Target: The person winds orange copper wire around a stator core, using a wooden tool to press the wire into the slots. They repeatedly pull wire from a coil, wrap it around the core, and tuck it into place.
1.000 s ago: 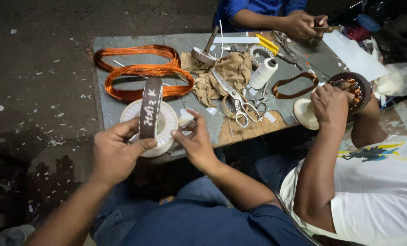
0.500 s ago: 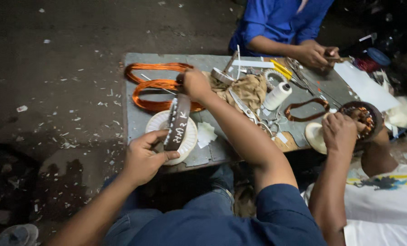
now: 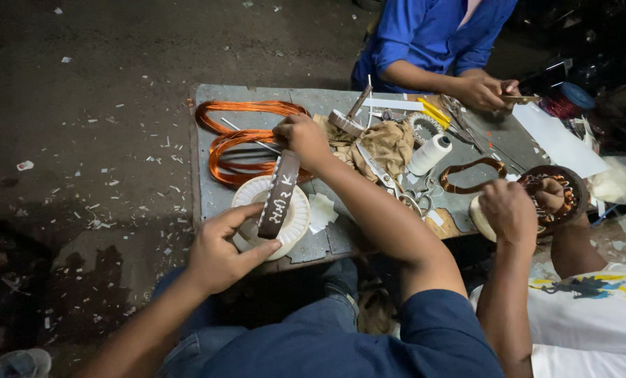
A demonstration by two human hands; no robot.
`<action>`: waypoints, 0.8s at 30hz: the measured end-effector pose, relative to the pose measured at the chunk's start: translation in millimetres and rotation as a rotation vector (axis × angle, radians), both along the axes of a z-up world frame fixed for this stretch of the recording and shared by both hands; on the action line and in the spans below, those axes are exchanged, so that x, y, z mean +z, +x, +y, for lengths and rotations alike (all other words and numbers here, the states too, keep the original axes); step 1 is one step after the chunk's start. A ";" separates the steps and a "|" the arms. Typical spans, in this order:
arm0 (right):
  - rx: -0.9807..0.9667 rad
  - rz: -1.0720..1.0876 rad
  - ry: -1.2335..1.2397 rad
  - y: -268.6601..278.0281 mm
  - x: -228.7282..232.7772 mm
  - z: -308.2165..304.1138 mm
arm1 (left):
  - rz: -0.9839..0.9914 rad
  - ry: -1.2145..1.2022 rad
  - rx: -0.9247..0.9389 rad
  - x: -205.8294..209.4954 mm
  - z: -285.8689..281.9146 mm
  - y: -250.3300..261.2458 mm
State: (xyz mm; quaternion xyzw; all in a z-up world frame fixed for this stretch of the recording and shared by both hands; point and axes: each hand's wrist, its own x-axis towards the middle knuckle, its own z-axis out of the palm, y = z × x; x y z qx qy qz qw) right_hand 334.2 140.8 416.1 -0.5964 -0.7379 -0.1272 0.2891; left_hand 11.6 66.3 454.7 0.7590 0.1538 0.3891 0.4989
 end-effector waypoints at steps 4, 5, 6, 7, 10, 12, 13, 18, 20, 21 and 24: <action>-0.037 0.114 -0.175 -10.8 25.4 -17.7 | -0.102 0.039 -0.105 6.1 8.0 -9.2; 0.026 0.168 -0.231 -11.3 33.0 -20.3 | -0.110 0.036 -0.135 5.2 11.4 -9.9; 0.087 0.223 -0.288 -10.8 38.9 -23.5 | -0.117 0.032 -0.166 3.5 14.7 -10.6; 0.083 0.246 -0.345 -10.4 43.9 -25.6 | -0.124 0.028 -0.198 1.6 17.6 -10.6; 0.121 0.326 -0.468 -4.0 58.1 -29.5 | -0.289 -0.276 -0.296 3.5 35.6 -9.4; 0.214 0.398 -0.484 -0.7 64.3 -31.3 | -0.276 -0.365 -0.207 11.7 59.4 -3.5; 0.247 0.389 -0.497 1.3 67.8 -32.5 | -0.027 -0.207 0.009 16.6 75.6 6.0; 0.285 0.286 -0.504 -16.6 76.1 -34.6 | 0.398 0.732 0.236 17.3 136.7 63.5; 0.278 0.289 -0.497 -24.8 81.0 -34.8 | 0.582 0.698 0.146 8.6 144.2 80.5; 0.272 0.291 -0.495 -23.8 85.2 -36.2 | 0.658 0.605 0.074 4.2 148.4 85.2; 0.063 0.123 -0.740 -4.3 96.4 -42.7 | 0.711 0.449 -0.018 -9.7 166.5 74.0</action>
